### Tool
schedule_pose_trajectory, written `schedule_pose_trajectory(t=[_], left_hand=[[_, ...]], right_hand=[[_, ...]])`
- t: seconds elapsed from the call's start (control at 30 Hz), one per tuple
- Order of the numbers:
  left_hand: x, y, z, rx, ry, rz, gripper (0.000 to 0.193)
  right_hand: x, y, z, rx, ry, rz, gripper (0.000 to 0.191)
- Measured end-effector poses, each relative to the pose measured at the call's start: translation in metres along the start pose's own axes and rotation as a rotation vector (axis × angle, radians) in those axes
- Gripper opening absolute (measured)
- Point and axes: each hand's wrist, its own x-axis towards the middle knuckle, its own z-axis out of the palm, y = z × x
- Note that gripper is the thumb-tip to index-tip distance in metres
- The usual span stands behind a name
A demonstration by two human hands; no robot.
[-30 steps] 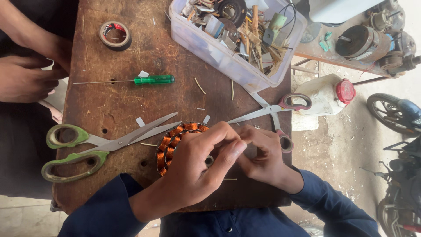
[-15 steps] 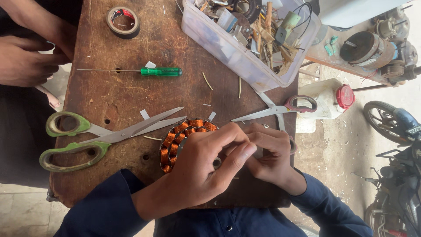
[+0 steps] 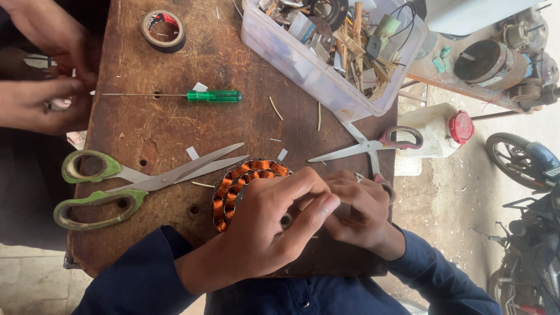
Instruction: The person inserts small white insulating tubes into the slots of a copper-wound motor stator. They use their fingers to push the tubes into place and adjust the copper windings as needed.
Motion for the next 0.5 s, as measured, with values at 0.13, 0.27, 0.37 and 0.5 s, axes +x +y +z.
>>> schedule_pose_trajectory(t=[0.13,0.27,0.37,0.5], left_hand=[[-0.0009,0.0002,0.0002,-0.010,0.002,-0.022,0.017],[-0.0014,0.0000,0.0006,0.027,-0.005,-0.026,0.016],[-0.0017,-0.0003,0.0009,0.044,-0.004,-0.030,0.016],[-0.0020,-0.0010,0.0015,0.062,0.003,-0.061,0.016]], right_hand=[[-0.0019,-0.0007,-0.0006,-0.013,-0.009,-0.053,0.047],[0.0000,0.0003,-0.0006,-0.011,-0.014,-0.073,0.049],[0.0005,0.0012,-0.0002,0.007,-0.010,-0.077,0.048],[-0.0032,0.0028,0.0024,0.019,0.004,-0.073,0.050]])
